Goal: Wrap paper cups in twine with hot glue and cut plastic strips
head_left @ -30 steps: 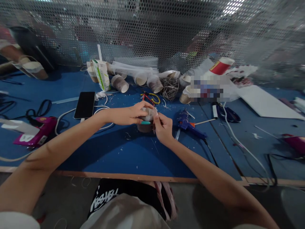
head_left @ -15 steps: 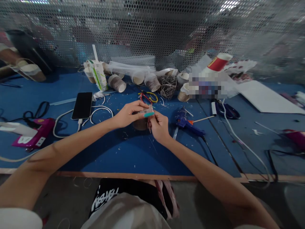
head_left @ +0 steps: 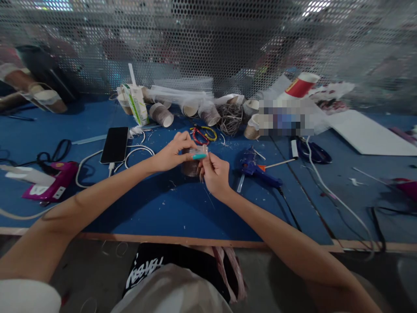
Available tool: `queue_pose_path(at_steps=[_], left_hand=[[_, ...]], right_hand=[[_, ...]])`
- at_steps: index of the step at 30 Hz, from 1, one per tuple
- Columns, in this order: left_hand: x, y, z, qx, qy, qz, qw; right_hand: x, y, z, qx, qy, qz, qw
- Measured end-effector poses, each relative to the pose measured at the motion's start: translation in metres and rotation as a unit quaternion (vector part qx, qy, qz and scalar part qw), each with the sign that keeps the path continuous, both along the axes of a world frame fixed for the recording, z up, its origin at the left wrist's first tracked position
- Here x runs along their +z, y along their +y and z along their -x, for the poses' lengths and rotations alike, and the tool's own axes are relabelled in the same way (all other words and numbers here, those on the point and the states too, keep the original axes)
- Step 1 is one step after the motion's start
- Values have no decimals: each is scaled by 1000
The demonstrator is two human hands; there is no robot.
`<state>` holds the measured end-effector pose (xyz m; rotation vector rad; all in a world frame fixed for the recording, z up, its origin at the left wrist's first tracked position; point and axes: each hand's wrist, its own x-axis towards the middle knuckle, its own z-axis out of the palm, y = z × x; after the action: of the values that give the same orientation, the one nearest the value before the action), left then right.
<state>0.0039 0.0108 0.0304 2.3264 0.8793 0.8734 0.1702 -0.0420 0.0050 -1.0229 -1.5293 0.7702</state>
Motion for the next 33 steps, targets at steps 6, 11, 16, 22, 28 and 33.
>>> queue_pose_path(at_steps=[6,11,16,22,28,33], left_hand=[[7,-3,0,-65,-24,93,993],[9,-8,-3,-61,-73,133,987],[4,-11,-6,-33,-109,119,986],[2,-12,-7,-34,-130,109,985],[-4,-8,-6,-50,-165,109,979],[-7,-5,-5,-49,-157,102,981]], right_hand=[[-2,-1,0,-15,-15,-18,1000],[-2,-5,1,4,-26,-22,999],[-3,-6,1,2,-5,-12,1000],[-5,-8,1,6,-2,-6,1000],[-6,-8,4,-18,67,-9,998],[-4,-6,7,-24,169,25,985]])
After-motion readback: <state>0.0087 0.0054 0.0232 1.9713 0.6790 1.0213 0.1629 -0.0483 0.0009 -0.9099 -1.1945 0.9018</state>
